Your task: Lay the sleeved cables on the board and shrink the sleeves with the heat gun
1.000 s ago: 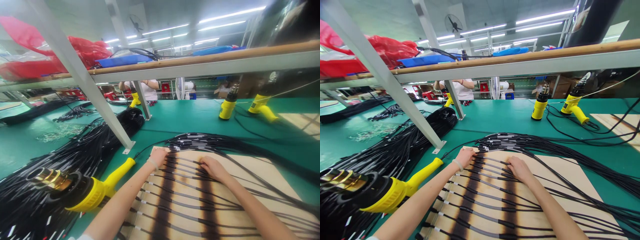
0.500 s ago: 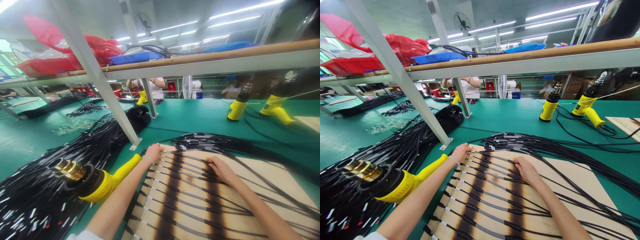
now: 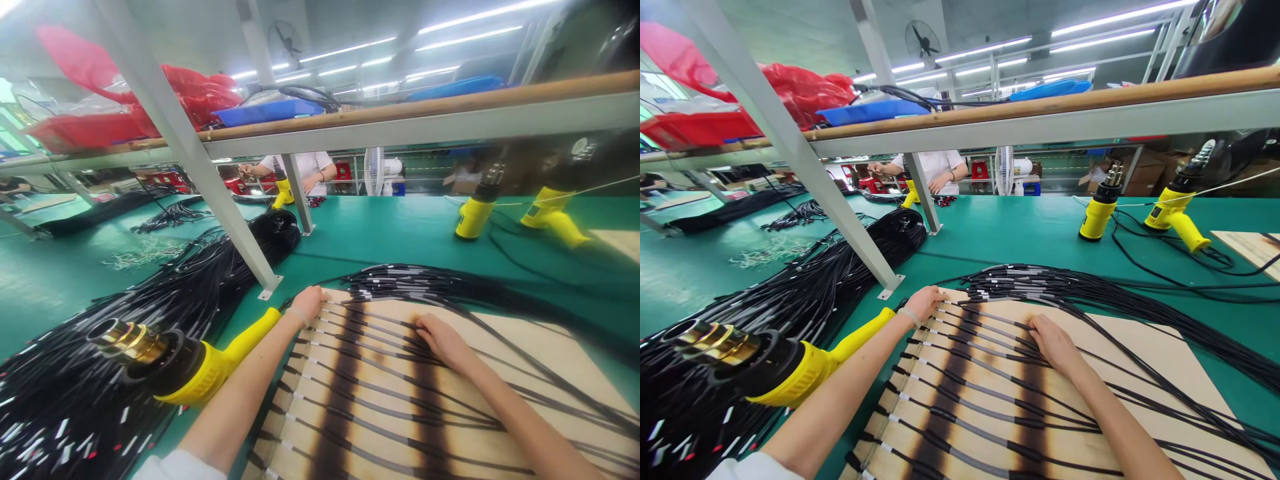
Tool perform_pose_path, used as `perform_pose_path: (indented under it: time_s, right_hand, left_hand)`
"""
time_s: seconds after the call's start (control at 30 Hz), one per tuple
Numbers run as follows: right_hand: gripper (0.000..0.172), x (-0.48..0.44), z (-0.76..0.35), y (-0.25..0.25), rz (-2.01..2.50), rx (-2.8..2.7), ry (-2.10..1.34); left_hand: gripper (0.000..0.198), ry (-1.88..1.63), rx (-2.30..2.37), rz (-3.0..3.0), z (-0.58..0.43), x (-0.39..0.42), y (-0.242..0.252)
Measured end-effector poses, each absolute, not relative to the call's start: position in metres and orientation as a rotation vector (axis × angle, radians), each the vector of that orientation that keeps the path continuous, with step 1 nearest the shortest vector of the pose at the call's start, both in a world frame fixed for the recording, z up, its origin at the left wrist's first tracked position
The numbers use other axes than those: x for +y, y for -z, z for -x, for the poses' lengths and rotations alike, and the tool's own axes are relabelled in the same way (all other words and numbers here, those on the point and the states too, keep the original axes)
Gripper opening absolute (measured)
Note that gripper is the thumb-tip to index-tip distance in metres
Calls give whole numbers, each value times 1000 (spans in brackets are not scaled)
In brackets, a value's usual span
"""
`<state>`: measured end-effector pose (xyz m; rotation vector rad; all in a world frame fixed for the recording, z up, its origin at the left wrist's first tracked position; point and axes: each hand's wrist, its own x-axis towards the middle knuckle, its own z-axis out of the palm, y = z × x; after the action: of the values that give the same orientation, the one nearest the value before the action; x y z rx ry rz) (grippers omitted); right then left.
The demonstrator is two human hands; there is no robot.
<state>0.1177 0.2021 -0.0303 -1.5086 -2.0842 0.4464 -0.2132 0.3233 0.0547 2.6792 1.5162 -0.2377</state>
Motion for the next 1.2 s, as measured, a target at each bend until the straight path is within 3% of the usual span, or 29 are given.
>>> perform_pose_path:
  time_s: [0.43, 0.77, 1.2]
  right_hand:
    - [13, 203, -130, 18, 1496, -2171, -347]
    - [22, 267, -71, 19, 1489, -2321, -265]
    - [26, 307, -74, 38, 1555, -2212, -298]
  left_hand:
    - [43, 250, 1547, -2702, 211, 313, -50]
    - [49, 54, 1718, -2623, 215, 284, -52]
    - [41, -684, 1608, -2139, 248, 269, -19]
